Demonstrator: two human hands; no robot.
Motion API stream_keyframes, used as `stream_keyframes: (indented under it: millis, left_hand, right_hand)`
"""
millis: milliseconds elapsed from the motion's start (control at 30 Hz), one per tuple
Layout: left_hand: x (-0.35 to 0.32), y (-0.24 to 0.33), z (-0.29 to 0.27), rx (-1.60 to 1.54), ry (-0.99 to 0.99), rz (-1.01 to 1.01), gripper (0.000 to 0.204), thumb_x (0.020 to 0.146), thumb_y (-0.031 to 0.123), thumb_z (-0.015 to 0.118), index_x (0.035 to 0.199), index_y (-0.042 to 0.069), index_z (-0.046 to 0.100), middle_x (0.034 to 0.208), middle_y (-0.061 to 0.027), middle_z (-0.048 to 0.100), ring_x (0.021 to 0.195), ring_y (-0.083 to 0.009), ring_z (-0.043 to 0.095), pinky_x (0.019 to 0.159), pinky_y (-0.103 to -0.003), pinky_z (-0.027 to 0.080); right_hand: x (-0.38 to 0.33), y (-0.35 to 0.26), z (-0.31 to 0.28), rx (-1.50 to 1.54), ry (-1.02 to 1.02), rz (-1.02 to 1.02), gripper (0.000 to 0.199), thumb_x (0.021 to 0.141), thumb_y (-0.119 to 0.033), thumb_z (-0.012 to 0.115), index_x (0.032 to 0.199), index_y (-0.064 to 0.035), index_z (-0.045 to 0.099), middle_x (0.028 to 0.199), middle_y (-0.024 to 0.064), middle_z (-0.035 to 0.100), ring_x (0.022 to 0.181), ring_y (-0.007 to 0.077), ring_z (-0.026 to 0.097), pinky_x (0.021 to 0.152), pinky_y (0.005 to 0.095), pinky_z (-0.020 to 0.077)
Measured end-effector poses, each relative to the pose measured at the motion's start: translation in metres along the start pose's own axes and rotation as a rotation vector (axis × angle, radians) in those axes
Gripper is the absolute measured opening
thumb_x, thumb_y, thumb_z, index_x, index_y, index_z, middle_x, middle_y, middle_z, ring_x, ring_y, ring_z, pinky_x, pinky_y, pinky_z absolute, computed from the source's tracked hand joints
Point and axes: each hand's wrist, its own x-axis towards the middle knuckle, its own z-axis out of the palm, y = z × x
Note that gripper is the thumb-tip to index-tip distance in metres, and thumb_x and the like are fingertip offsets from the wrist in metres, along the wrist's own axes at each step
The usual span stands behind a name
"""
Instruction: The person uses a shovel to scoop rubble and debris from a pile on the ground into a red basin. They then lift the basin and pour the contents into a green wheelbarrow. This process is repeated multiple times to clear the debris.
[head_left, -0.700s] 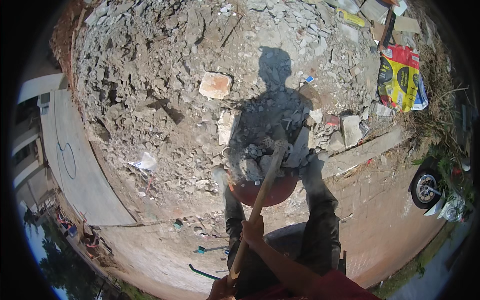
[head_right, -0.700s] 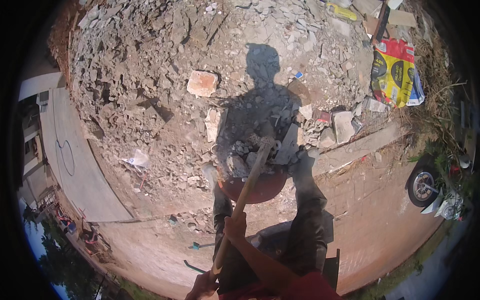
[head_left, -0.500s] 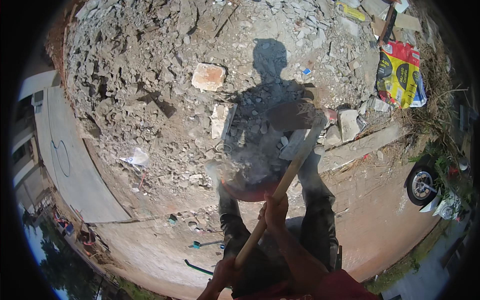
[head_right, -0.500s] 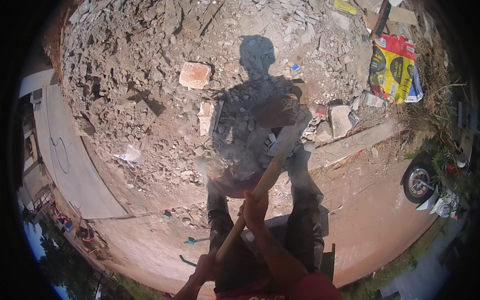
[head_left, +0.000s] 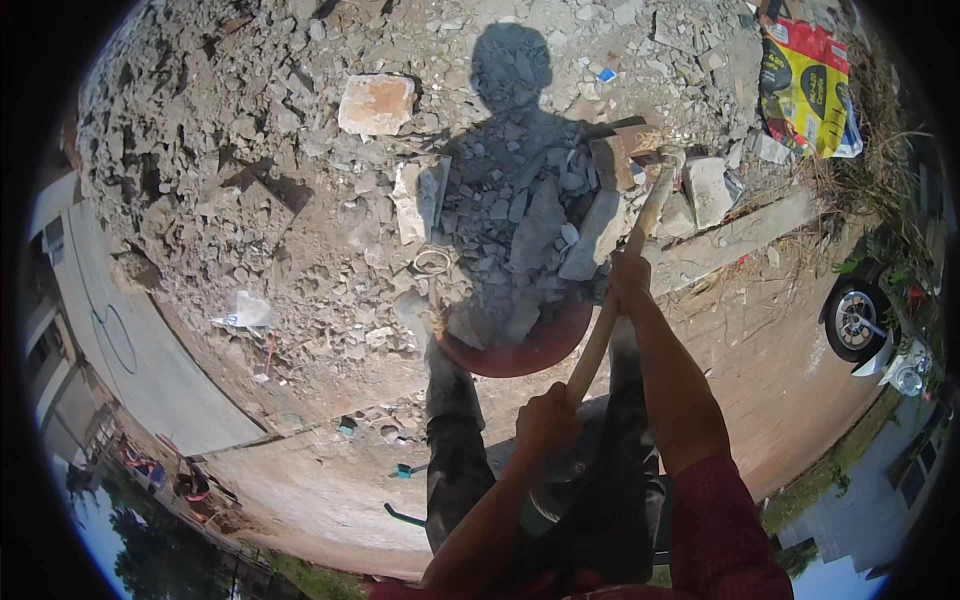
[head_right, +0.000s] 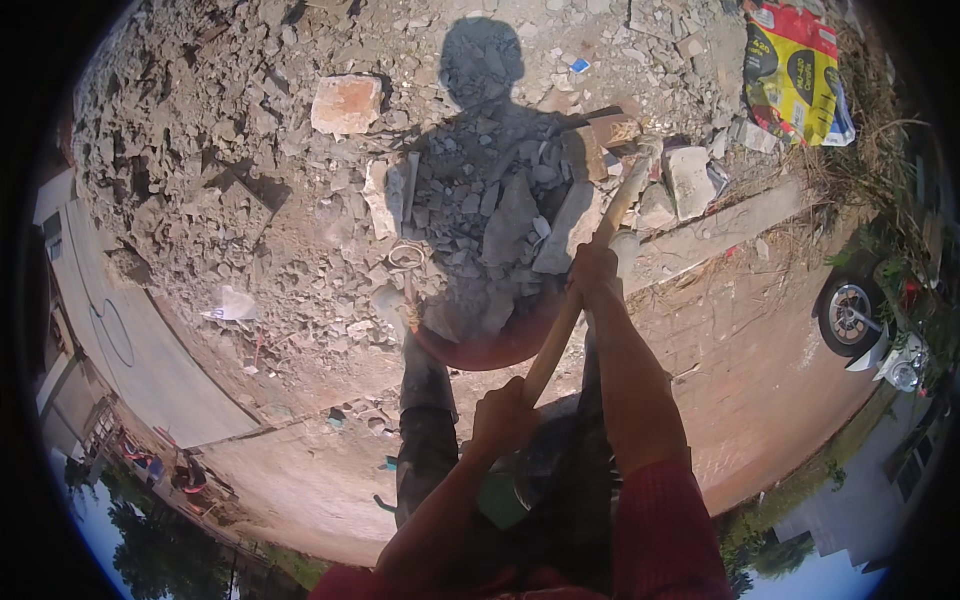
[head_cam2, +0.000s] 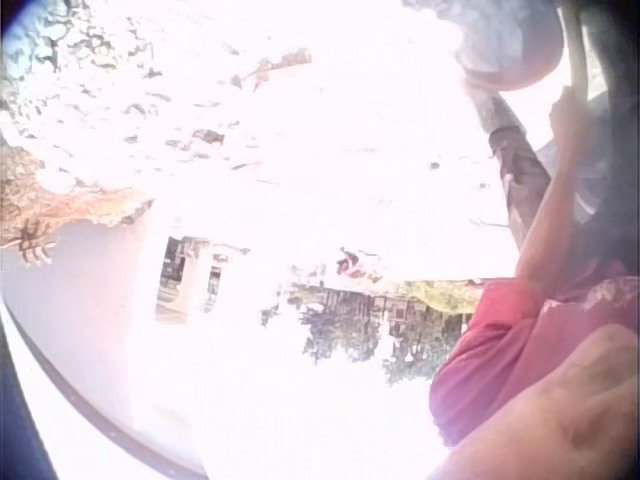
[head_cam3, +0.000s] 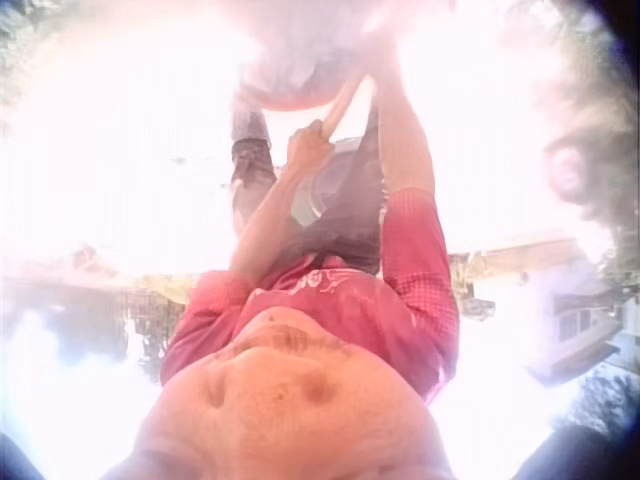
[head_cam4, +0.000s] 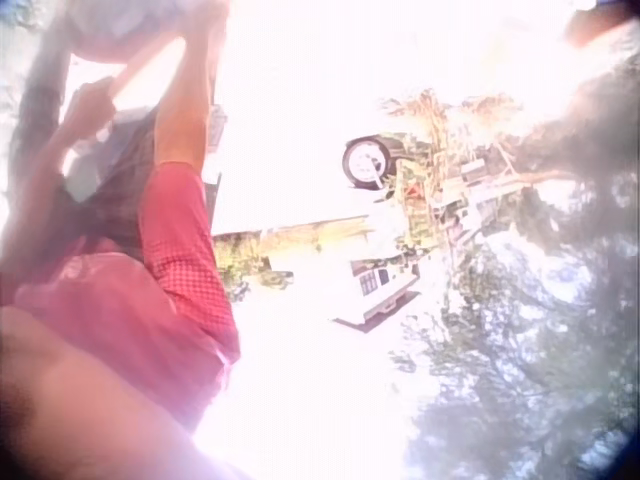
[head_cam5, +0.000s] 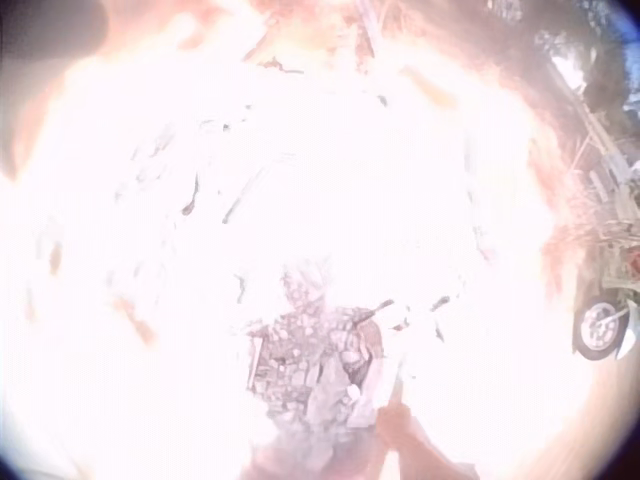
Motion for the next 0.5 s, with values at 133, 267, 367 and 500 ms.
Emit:
stream_keyframes:
  millis: [133,267,367,500]
  left_hand:
    - [-0.051,-0.008,-0.01,0.015,0.025,-0.085,0.032,0.081,0.024,0.064,0.103,0.002,0.057,0.09,-0.0246,0.069,0.091,-0.0443,0.067,0.081,-0.055,0.051]
    - [-0.097,-0.02,-0.019,-0.007,0.045,-0.137,0.034,0.078,0.024,0.065,0.103,0.002,0.056,0.093,-0.027,0.069,0.094,-0.0457,0.066,0.082,-0.054,0.05]
    - [-0.136,-0.035,-0.015,-0.008,0.0,-0.211,0.037,0.082,0.029,0.065,0.104,0.001,0.056,0.094,-0.0277,0.069,0.096,-0.0469,0.066,0.083,-0.055,0.05]
    - [-0.197,-0.062,-0.027,-0.041,-0.071,-0.316,0.041,0.081,0.031,0.066,0.108,0.001,0.058,0.095,-0.029,0.068,0.1,-0.0474,0.065,0.085,-0.053,0.051]
  right_hand:
    - [-0.035,0.02,0.022,0.015,-0.223,-0.009,0.023,0.091,-0.022,0.061,0.083,-0.0033,0.05,0.053,0.0095,0.048,0.04,0.0242,0.051,0.038,0.0413,0.0459]
    - [-0.103,0.023,0.032,0.168,-0.23,0.074,0.018,0.091,-0.018,0.062,0.088,-0.0049,0.05,0.055,0.0064,0.048,0.041,0.0209,0.051,0.037,0.0394,0.0457]
    - [-0.155,0.031,0.024,0.294,-0.291,0.135,0.016,0.091,-0.015,0.062,0.094,-0.007,0.048,0.059,0.0038,0.049,0.041,0.0172,0.051,0.037,0.0367,0.0454]
    - [-0.222,0.062,0.033,0.308,-0.333,0.169,0.021,0.092,-0.014,0.06,0.101,-0.0099,0.041,0.063,0.003,0.047,0.041,0.0138,0.049,0.035,0.0316,0.0445]
